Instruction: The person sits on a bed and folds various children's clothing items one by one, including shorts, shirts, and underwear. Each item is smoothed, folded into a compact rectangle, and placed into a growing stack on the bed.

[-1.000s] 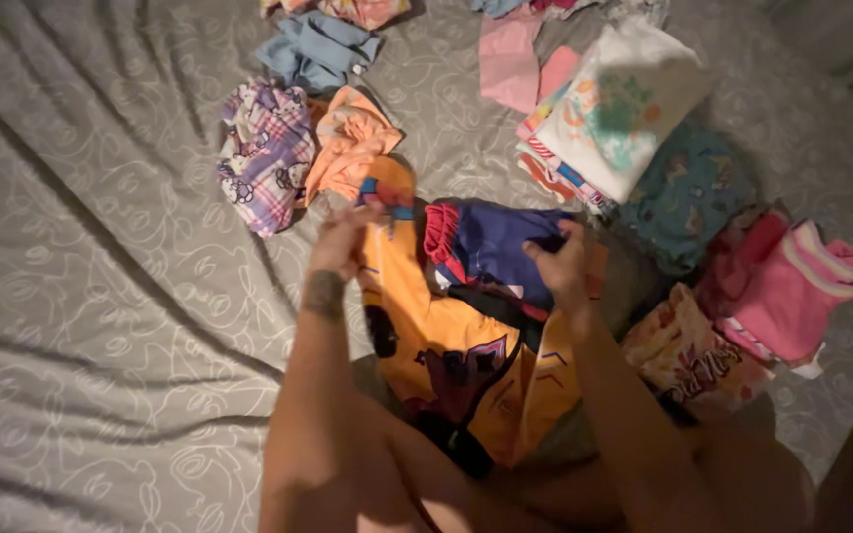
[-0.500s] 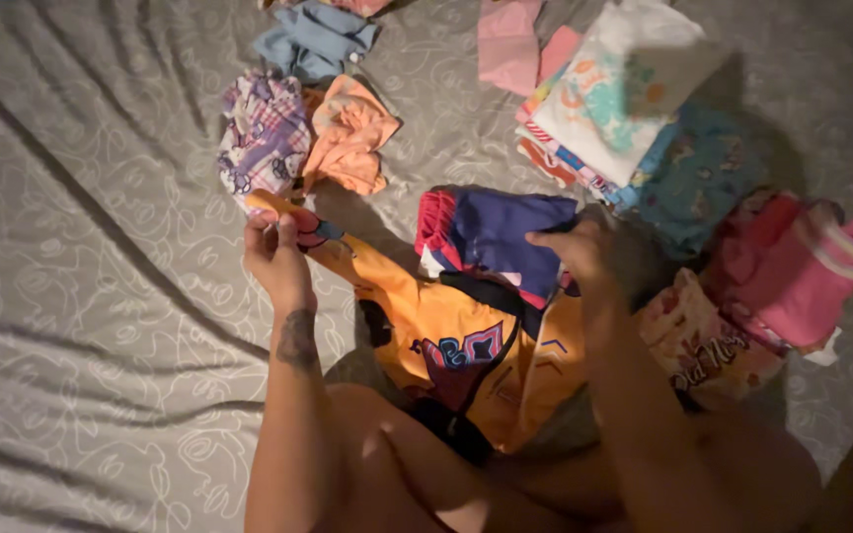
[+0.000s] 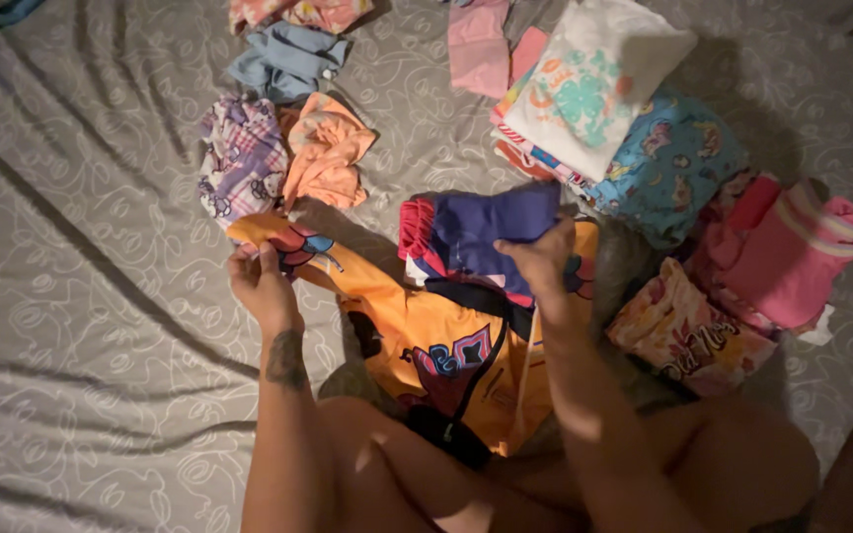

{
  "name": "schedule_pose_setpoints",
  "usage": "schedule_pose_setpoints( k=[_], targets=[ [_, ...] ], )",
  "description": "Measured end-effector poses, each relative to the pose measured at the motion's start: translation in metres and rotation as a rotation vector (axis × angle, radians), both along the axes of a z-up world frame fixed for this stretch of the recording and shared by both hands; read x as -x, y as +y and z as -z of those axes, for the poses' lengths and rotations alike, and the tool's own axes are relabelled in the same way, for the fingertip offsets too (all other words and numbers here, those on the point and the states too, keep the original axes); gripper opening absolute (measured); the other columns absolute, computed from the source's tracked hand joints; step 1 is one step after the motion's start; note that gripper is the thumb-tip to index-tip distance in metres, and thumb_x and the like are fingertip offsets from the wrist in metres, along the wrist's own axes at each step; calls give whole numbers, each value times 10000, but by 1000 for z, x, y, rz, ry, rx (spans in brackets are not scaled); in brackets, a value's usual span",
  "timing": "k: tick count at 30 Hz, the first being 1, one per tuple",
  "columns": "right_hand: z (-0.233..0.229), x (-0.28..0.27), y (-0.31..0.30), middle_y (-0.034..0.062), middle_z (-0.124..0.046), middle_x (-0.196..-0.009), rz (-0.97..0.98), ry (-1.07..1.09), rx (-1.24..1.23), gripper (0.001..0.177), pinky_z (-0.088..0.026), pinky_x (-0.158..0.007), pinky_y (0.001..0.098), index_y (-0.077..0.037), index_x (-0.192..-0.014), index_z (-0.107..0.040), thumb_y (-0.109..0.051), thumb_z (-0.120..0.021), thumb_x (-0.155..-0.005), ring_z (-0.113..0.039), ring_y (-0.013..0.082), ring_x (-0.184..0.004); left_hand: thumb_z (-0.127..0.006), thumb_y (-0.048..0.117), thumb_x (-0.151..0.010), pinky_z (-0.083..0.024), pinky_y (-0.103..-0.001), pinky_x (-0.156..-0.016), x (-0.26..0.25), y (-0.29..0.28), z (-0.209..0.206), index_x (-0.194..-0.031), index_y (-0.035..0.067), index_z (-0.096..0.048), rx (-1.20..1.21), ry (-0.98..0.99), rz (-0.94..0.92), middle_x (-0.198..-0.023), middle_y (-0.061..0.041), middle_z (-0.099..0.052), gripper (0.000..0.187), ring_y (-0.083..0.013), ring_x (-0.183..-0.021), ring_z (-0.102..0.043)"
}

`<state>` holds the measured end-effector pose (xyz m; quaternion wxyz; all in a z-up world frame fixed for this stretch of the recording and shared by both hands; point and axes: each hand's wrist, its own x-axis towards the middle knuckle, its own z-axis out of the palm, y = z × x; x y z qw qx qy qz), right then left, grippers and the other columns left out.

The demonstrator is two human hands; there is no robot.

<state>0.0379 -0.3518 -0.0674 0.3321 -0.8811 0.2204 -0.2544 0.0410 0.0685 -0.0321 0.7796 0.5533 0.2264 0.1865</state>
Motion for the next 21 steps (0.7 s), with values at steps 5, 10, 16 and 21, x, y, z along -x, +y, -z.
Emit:
schedule_pose_setpoints(
  k=[5,10,16,21],
  targets=[
    [-28,-5,-17,122,-752,-1057,-168,525,-891,628,-596,-728,331,14,-1168,-682,-155,-939,-620,-729,262,-893,-609,131,-1049,-548,-270,-633,1,-16,-6,-1148,141,-504,-8,-5,39,-1002,-58,-702,145,-125,-794,-680],
    [-95,-5,-2,83,-743,-1008,-222,418,-1111,467,-633,-704,398,-52,-1142,-640,-13,-801,-705,-754,222,-840,-642,42,-1165,-488,-281,-834,-4,-25,-53,-1134,31,-528,-206,-339,87,-1034,-48,-599,119,-129,-973,-590],
    [-211,23,-28,83,-746,-1099,-597,183,-1059,377,-605,-854,347,-15,-1229,-694,-41,-741,-855,-737,204,-942,-629,104,-1114,-535,-311,-694,33,-49,-163,-1138,27,-546,-748,-143,-43,-962,-82,-663,116,-148,-799,-648],
    [-224,62,-71,46,-732,-1193,-326,192,-1250,554,-607,-918,353,-74,-1327,-627,-90,-751,-787,-734,199,-1044,-630,98,-1092,-525,-370,-655,24,-44,-180,-1170,13,-525,-965,-83,-71,-922,-160,-701,156,-248,-758,-711]
  ],
)
